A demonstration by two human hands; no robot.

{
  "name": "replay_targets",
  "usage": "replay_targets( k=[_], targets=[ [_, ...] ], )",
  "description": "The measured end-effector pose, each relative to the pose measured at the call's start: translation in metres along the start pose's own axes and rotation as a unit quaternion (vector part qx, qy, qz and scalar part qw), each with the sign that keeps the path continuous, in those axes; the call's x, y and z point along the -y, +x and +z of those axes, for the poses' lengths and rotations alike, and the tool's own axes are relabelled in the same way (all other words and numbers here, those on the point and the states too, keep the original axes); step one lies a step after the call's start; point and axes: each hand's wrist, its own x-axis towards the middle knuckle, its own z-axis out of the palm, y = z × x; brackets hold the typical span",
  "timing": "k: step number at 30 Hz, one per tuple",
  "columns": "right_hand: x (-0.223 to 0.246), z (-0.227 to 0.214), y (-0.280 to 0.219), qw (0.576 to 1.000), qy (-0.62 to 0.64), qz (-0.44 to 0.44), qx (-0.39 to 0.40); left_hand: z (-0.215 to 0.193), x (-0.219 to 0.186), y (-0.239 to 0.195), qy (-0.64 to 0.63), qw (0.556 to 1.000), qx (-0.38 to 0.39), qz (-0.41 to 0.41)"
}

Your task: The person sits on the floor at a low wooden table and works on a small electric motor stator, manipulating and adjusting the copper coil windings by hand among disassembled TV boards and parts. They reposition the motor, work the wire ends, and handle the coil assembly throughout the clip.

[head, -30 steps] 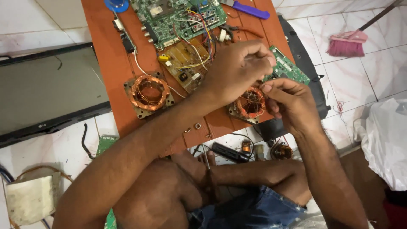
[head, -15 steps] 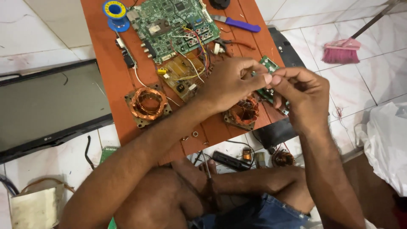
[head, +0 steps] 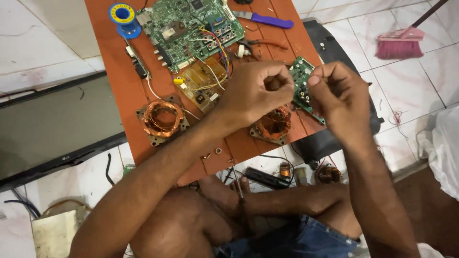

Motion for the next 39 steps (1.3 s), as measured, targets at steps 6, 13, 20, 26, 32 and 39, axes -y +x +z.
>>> replay_targets(
  k=[6,13,20,26,32,39],
  targets=[
    [-0.006,-0.005,-0.003,0.997,0.029,0.052,-0.043,-0.002,-0.058,-0.013,0.272,0.953,-0.01,-0.135],
    [-0.006,-0.039,0.014,0.993,0.006,-0.024,-0.115,0.052,-0.023,-0.041,0.606,0.772,0.126,-0.142],
    [-0.025,-0.071,0.019,0.984,-0.003,-0.064,-0.164,0.036,-0.018,-0.028,0.498,0.85,0.108,-0.131],
    [-0.056,-0.086,0.023,0.974,-0.062,-0.127,-0.18,-0.002,-0.026,-0.006,0.446,0.883,0.14,-0.039],
    [-0.083,-0.103,0.019,0.949,-0.163,-0.159,-0.22,-0.047,-0.02,0.017,0.432,0.884,0.179,0.021],
    [-0.08,-0.11,-0.004,0.97,-0.059,-0.075,-0.223,-0.065,0.01,0.035,0.438,0.858,0.267,-0.02]
  ],
)
